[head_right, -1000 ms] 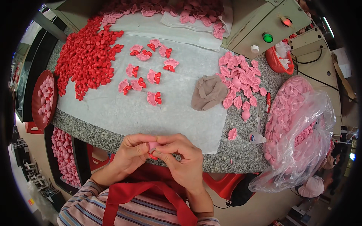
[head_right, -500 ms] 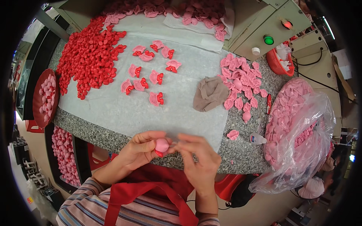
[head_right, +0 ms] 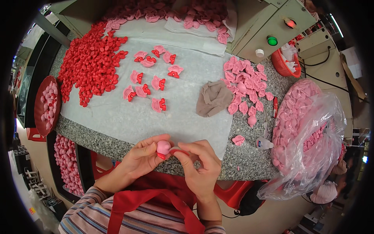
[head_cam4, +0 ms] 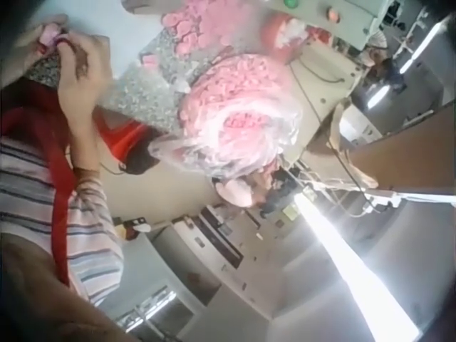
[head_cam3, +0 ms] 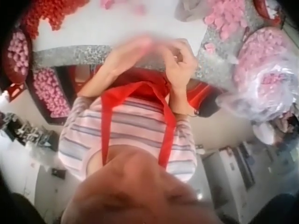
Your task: Assemble small toy parts by applying glue to red heart-shaped pieces and attaching them to pink flower bases.
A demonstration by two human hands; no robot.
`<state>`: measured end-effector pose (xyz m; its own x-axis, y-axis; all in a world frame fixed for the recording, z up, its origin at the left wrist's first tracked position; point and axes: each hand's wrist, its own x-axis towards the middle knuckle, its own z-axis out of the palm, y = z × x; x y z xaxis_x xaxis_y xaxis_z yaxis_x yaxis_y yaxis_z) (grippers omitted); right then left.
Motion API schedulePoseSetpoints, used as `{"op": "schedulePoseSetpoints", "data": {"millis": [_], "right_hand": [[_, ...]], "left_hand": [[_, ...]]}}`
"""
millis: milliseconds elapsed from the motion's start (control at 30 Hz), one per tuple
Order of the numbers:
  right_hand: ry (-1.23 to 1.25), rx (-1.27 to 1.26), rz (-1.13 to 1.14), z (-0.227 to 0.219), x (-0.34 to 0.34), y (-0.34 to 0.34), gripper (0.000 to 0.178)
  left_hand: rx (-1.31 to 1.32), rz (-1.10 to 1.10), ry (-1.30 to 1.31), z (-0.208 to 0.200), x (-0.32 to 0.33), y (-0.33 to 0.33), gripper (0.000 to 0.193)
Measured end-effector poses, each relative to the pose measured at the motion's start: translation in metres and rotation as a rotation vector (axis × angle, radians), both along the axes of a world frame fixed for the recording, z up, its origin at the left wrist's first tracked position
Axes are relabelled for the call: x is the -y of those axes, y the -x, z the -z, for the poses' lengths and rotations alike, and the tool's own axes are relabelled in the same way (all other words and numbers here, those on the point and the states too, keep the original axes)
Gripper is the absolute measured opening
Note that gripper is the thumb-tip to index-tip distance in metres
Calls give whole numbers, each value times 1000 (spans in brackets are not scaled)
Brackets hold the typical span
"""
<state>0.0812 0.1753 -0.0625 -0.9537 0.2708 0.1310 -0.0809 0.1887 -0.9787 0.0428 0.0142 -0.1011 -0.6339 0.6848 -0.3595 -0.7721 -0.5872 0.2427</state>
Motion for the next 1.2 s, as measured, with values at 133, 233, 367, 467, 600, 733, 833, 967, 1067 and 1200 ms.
{"op": "schedulePoseSetpoints", "data": {"millis": [133, 233, 367, 467, 600, 733, 833, 967, 1067, 1200], "right_hand": [[-58, 50, 13, -15, 27, 2, 15], [-361, -134, -64, -15, 27, 2, 15], [-343, 74, 160, -5, -6, 2, 15], [-273, -64, 53, -28, 25, 7, 13], [-438, 8, 81, 1, -13, 13, 10], [5, 92, 141, -1, -23, 8, 10], [276, 130, -35, -2, -9, 16, 11], [377, 231, -153, 8, -7, 20, 15], [398, 256, -170, 10, -6, 21, 15], [433, 366, -28, 16, 6, 22, 15]], "left_hand": [[-55, -15, 36, -2, 0, -4, 38], [-114, -43, -15, -5, 8, -4, 39], [-105, -39, -14, -2, 3, 3, 40], [-123, -52, 47, -15, 2, -4, 38], [-149, -81, -31, -8, 17, 1, 34], [-111, -110, -75, -10, 7, 6, 34], [-58, -132, -87, -7, 7, 8, 37], [0, -140, -172, -3, 10, 12, 37], [60, -106, -256, -2, 5, 11, 36], [70, -85, -274, 1, -3, 9, 35]]}}
